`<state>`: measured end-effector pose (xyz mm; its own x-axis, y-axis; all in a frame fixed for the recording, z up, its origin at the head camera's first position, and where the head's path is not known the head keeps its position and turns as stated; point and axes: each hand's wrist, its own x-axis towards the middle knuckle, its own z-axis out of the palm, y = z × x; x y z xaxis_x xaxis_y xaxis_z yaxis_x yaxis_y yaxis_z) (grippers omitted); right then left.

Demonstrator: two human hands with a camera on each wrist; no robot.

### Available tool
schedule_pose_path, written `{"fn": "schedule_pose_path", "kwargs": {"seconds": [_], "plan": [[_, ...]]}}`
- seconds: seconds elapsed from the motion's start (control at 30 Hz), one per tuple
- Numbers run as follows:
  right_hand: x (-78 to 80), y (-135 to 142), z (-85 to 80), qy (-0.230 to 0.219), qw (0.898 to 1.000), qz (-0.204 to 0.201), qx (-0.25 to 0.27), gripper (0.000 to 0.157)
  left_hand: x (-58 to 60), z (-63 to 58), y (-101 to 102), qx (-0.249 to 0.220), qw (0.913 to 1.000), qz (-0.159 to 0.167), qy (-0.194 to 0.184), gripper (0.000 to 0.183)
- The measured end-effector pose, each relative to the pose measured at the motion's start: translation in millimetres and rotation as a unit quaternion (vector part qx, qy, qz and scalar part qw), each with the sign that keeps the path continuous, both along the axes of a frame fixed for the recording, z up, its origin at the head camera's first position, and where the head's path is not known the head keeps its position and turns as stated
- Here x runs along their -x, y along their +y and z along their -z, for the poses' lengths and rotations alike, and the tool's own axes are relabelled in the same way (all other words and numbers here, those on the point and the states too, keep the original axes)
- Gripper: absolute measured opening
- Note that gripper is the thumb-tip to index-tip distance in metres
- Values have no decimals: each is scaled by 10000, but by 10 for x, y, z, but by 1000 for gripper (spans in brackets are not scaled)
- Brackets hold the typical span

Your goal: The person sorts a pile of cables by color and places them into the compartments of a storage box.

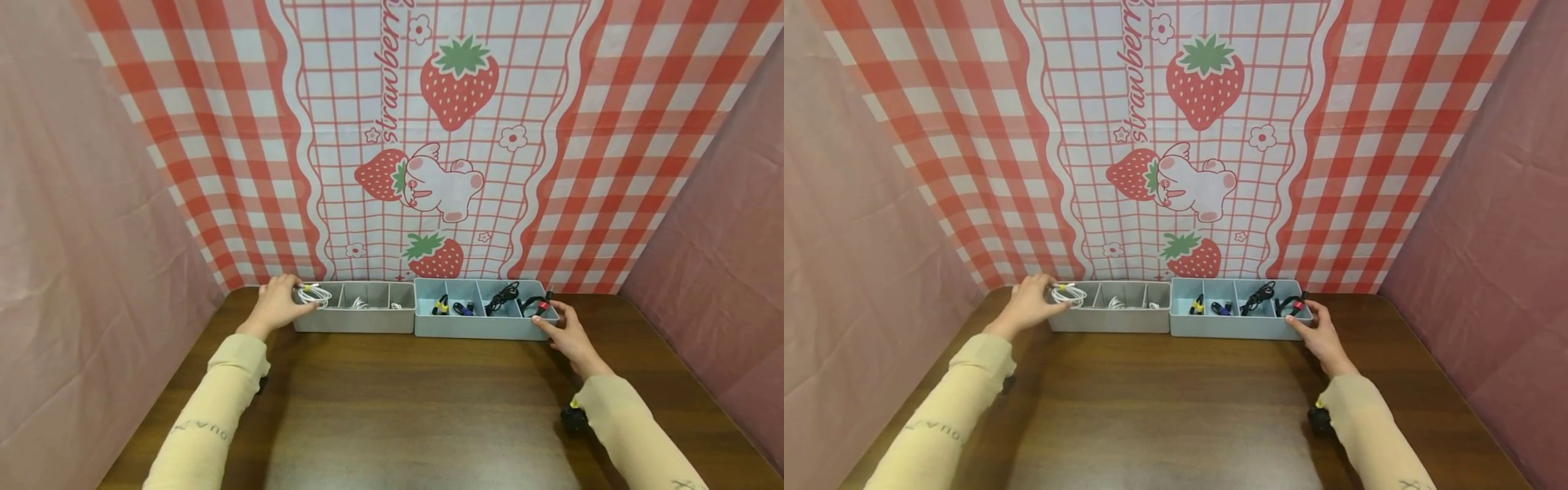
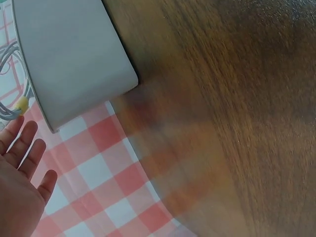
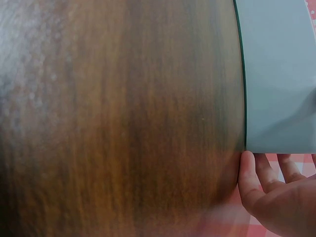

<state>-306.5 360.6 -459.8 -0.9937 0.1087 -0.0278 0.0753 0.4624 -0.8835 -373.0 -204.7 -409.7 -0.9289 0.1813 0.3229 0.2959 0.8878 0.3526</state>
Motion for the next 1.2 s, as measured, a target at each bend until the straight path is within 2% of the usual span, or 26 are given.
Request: {"fn": "schedule_pose_path", "kwargs": {"seconds": [0.37, 0.47, 0.93, 1.2], "plan": [[-5, 11, 21, -1, 10000, 5, -46, 82, 18, 29, 51, 16, 9996, -261, 80, 57], [-11, 2, 7, -1, 10000, -16, 4, 83, 41, 39, 45, 4, 9997, -244, 37, 56], [-24, -19, -43, -51, 9999, 109, -80, 83, 178, 22, -173, -139, 9985, 511, -170, 57], [-22, -23, -24, 63, 10000, 58, -24, 81, 187, -4, -200, -212, 9968, 667, -387, 56]]}}
